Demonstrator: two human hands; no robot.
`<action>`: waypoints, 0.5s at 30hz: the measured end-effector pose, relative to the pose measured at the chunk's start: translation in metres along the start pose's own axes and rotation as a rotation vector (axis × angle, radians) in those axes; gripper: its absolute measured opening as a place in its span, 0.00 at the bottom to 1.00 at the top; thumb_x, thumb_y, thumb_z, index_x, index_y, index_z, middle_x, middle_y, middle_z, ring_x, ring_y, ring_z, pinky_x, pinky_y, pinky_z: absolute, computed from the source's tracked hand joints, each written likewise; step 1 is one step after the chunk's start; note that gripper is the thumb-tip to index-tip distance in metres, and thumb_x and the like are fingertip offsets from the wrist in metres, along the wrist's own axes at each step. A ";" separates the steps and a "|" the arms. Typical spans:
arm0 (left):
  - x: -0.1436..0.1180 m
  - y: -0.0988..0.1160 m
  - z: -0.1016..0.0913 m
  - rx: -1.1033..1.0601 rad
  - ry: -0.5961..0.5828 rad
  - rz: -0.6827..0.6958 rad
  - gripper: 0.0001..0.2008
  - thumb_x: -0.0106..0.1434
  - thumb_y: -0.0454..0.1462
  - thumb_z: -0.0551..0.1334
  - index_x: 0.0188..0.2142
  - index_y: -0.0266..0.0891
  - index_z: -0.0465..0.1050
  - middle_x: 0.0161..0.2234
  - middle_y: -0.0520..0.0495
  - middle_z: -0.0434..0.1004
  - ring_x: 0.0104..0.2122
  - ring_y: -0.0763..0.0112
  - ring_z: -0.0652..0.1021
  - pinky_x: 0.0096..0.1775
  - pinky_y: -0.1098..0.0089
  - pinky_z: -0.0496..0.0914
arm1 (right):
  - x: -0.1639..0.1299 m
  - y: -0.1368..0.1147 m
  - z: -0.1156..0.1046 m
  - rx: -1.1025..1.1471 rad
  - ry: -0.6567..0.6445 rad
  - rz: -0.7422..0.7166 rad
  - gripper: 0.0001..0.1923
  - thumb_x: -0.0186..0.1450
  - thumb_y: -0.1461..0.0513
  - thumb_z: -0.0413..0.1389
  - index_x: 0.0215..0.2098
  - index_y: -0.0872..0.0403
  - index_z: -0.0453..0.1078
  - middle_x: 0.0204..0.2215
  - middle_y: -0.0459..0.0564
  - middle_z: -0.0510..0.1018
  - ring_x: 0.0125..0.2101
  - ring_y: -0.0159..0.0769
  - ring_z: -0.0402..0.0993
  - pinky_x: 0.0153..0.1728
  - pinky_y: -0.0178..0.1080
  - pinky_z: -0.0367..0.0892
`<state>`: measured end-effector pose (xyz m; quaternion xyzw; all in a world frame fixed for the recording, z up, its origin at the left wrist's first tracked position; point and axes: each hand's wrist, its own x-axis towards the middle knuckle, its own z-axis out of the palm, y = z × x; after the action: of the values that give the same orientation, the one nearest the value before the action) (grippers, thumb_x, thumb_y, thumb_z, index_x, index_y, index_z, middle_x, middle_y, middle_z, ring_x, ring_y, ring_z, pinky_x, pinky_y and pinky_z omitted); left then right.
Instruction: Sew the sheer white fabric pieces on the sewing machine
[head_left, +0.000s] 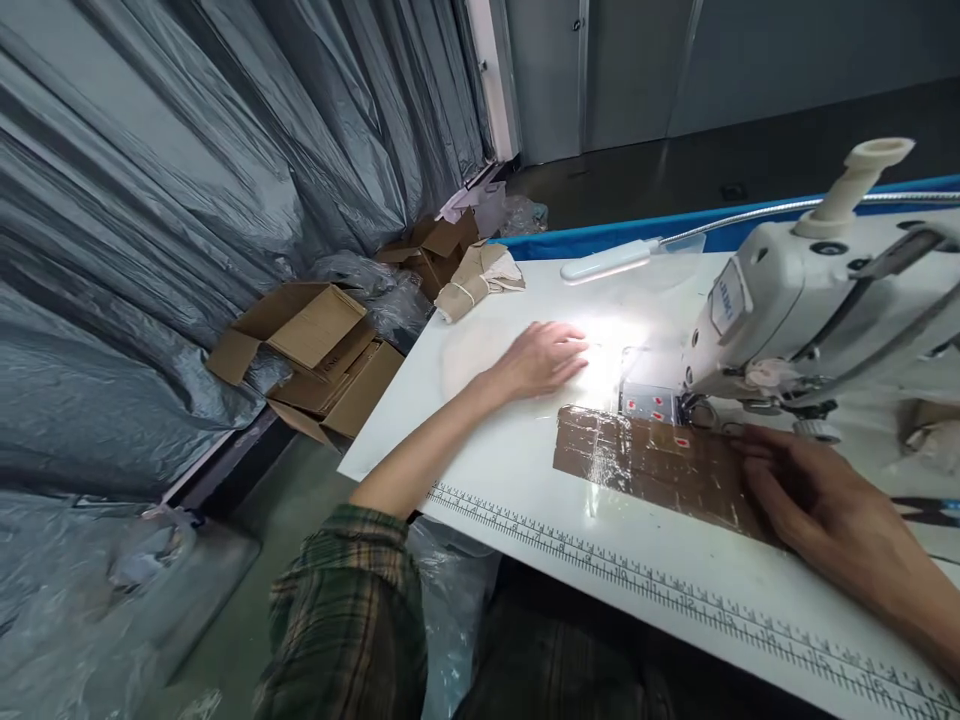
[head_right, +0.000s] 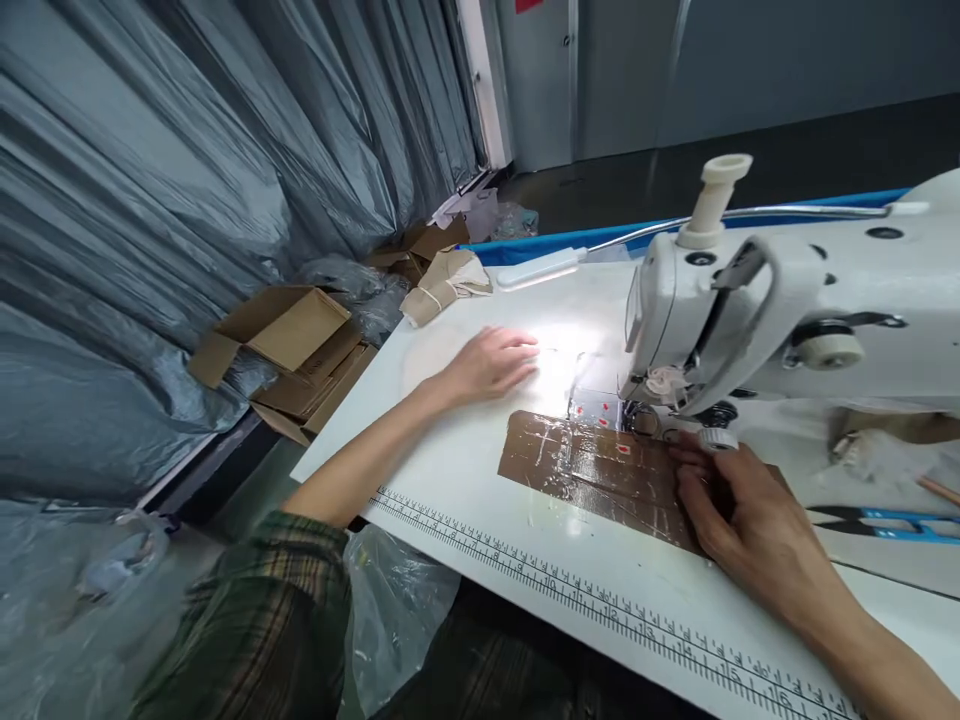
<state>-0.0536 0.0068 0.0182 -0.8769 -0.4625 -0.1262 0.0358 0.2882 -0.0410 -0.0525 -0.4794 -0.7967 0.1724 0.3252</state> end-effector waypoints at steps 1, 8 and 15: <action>-0.017 -0.009 -0.009 -0.005 0.014 -0.069 0.14 0.71 0.40 0.53 0.48 0.37 0.74 0.51 0.43 0.76 0.50 0.62 0.75 0.51 0.60 0.66 | 0.000 0.000 0.001 -0.002 -0.002 -0.005 0.17 0.64 0.51 0.51 0.48 0.48 0.69 0.42 0.54 0.79 0.40 0.49 0.76 0.41 0.52 0.72; -0.112 -0.045 -0.038 -0.180 0.004 -0.609 0.11 0.63 0.45 0.61 0.35 0.39 0.74 0.36 0.46 0.75 0.36 0.64 0.75 0.41 0.64 0.69 | -0.002 -0.003 0.001 -0.014 -0.022 0.007 0.17 0.64 0.55 0.54 0.52 0.44 0.67 0.44 0.54 0.78 0.43 0.48 0.76 0.46 0.50 0.71; -0.133 -0.041 -0.030 -0.380 0.157 -0.667 0.11 0.62 0.44 0.60 0.30 0.39 0.75 0.36 0.46 0.76 0.34 0.67 0.74 0.37 0.68 0.67 | -0.002 -0.006 0.001 -0.004 0.002 -0.007 0.15 0.64 0.56 0.53 0.50 0.44 0.68 0.45 0.54 0.78 0.44 0.48 0.76 0.48 0.50 0.70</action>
<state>-0.1645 -0.0814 0.0110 -0.6571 -0.6864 -0.2810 -0.1349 0.2842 -0.0454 -0.0502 -0.4775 -0.7984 0.1692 0.3254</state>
